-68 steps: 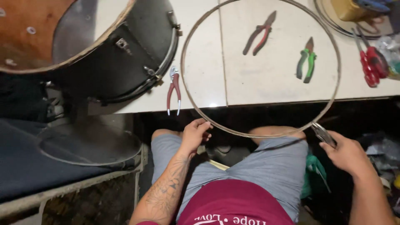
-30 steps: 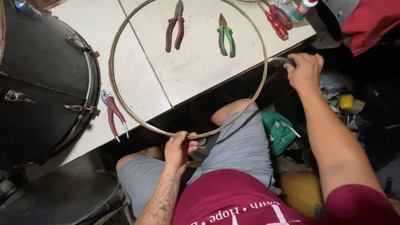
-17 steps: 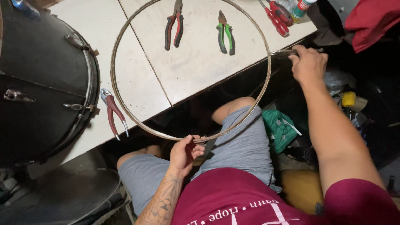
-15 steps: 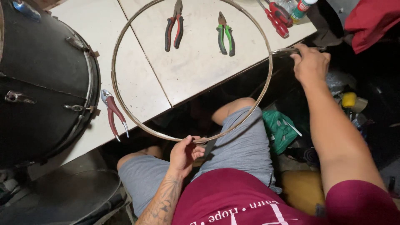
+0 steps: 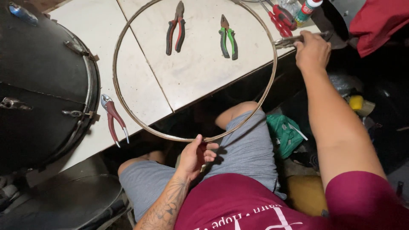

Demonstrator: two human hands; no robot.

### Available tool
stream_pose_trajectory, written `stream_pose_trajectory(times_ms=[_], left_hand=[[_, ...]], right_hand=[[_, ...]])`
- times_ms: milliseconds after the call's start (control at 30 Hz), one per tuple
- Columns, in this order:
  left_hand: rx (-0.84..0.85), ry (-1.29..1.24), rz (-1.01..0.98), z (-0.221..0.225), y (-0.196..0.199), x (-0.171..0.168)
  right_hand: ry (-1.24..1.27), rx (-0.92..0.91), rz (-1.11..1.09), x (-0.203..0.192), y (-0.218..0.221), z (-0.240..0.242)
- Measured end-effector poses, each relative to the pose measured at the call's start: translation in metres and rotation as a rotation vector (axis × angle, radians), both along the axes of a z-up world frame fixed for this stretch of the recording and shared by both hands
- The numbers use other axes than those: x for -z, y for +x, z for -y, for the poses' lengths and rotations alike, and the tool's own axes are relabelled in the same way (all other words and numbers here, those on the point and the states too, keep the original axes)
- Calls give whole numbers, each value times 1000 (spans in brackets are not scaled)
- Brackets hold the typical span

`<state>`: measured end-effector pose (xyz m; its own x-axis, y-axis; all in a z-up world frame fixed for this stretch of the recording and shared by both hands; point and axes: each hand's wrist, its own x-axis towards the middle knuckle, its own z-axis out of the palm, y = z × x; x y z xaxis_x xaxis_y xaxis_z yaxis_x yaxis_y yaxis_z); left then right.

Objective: Repairing a drum by fitting a metal wire rim onto the hoop using pliers.

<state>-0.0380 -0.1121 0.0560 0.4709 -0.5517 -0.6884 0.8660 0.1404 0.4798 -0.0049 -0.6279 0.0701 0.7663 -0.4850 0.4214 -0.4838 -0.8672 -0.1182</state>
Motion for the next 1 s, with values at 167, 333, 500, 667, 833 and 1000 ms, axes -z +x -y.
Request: stream_pose_trajectory(times_ms=[167, 333, 500, 667, 833, 1000], left_hand=[[4, -15, -13, 5, 0, 5], [17, -15, -30, 12, -4, 5], [137, -38, -50, 18, -9, 8], [157, -67, 7, 15, -9, 29], [494, 208, 459, -40, 13, 9], [553, 621, 765, -119, 44, -11]], right_hand=[[32, 7, 76, -6, 1, -1], [-16, -90, 126, 0, 9, 15], [49, -63, 210, -9, 22, -3], [291, -51, 455, 22, -5, -56], [1012, -93, 462, 63, -89, -178], [1656, 25, 450, 74, -143, -242]])
